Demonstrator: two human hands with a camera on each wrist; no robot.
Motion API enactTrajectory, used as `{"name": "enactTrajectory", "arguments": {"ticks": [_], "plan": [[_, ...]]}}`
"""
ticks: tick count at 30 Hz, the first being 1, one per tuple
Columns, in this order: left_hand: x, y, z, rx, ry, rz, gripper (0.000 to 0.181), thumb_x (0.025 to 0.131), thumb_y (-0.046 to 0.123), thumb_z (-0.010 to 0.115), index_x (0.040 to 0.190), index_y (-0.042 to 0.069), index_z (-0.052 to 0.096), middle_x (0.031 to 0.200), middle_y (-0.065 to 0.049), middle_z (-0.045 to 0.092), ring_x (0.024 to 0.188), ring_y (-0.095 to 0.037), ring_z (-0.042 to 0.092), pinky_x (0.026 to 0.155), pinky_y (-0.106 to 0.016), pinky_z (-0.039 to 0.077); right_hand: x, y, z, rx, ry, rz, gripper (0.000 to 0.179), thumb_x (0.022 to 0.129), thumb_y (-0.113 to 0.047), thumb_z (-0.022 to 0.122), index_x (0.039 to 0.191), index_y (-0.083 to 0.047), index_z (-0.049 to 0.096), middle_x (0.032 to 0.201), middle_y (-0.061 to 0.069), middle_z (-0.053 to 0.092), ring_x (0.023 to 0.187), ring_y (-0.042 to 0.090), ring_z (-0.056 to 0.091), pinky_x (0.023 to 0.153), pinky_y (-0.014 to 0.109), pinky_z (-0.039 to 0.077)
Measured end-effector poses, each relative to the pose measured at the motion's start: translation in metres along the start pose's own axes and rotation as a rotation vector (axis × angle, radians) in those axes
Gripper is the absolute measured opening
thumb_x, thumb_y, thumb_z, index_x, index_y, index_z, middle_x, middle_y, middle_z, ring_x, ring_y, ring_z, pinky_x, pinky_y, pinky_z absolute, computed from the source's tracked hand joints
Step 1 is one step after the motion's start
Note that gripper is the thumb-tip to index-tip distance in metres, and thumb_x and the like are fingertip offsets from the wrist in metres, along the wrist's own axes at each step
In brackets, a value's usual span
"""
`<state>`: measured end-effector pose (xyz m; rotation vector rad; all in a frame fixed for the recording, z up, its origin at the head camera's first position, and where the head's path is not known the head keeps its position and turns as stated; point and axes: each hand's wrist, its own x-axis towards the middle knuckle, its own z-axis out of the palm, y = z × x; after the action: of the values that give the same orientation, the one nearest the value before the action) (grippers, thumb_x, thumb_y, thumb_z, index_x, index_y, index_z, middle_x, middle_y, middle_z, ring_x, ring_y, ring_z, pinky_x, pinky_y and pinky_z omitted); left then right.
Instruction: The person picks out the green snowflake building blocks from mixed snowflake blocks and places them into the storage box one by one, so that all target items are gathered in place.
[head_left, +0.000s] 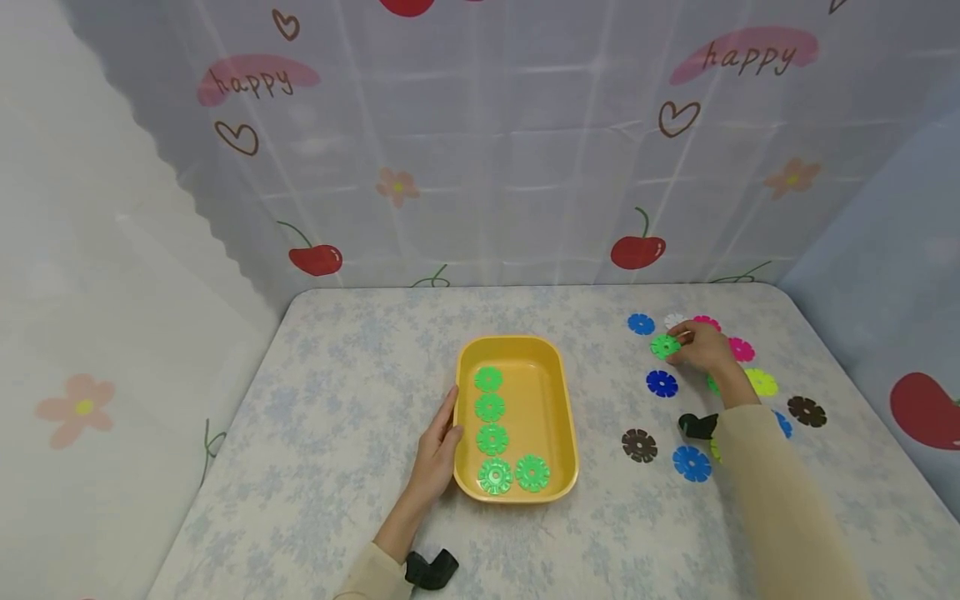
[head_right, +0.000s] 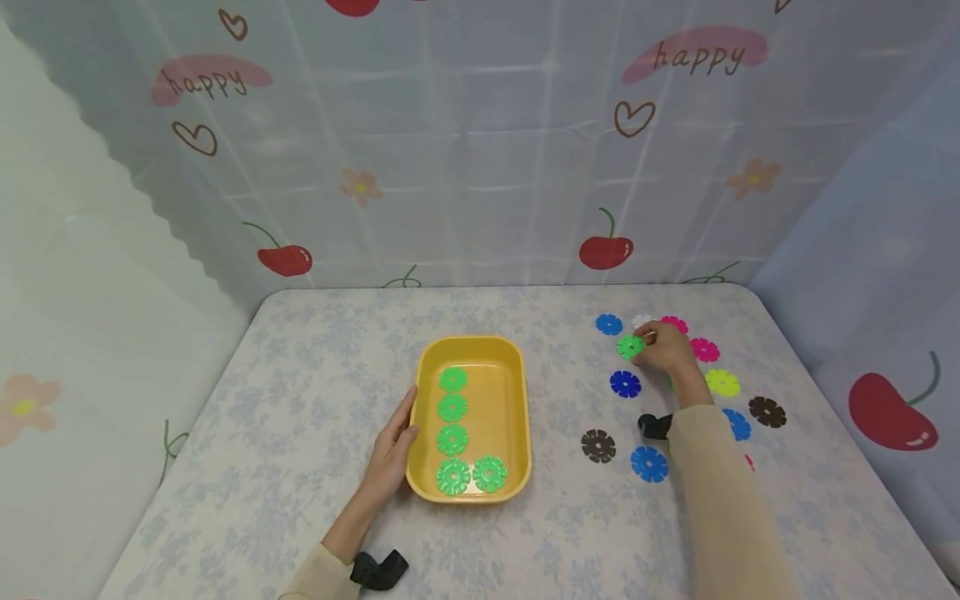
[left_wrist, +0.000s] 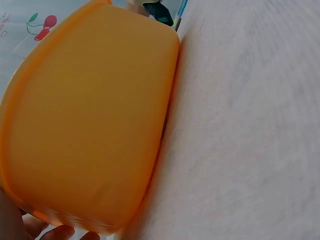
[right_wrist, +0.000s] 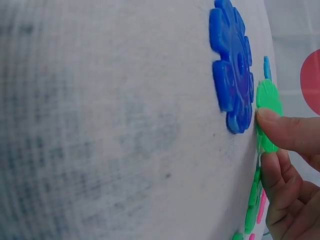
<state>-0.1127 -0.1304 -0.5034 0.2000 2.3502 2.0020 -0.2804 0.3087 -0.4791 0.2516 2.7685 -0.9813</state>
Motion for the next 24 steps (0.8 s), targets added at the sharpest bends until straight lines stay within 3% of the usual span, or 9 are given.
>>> {"name": "enactTrajectory", "arguments": {"ticks": [7,15,24], "plan": [[0.0,-0.0002,-0.0004,0.001,0.0,0.004,0.055,0.106,0.008,0.035,0.158,0.018,0.019,0.164,-0.002,0.015,0.151,-0.019,0.014,0.118,-0.035,0.02,-0.0016,-0.0023,-0.0008,-0.008,0.018,0.011,0.047,0.084,-0.009,0.074,0.125,0.002,0.054,0.121,0.028,0.051,0.106,0.042,0.048,0.092,0.056,0.045],[0.0007,-0.0004,-0.0004,0.007,-0.001,0.009,0.055,0.106,0.008,0.035,0.158,0.018,0.019,0.164,-0.003,0.015,0.151,-0.019,0.015,0.117,-0.027,0.021,-0.0047,-0.0054,-0.0025,-0.036,0.051,-0.002,0.033,0.088,-0.007,0.066,0.119,0.001,0.058,0.114,0.026,0.055,0.098,0.038,0.051,0.077,0.044,0.048],[0.001,-0.002,-0.0008,-0.001,-0.001,0.016,0.054,0.106,0.007,0.035,0.157,0.015,0.02,0.164,-0.005,0.015,0.151,-0.022,0.014,0.118,-0.042,0.019,-0.0069,-0.0041,-0.0048,0.066,0.024,-0.007,0.031,0.093,-0.008,0.058,0.122,0.004,0.057,0.113,0.026,0.057,0.095,0.034,0.055,0.073,0.035,0.047]]}}
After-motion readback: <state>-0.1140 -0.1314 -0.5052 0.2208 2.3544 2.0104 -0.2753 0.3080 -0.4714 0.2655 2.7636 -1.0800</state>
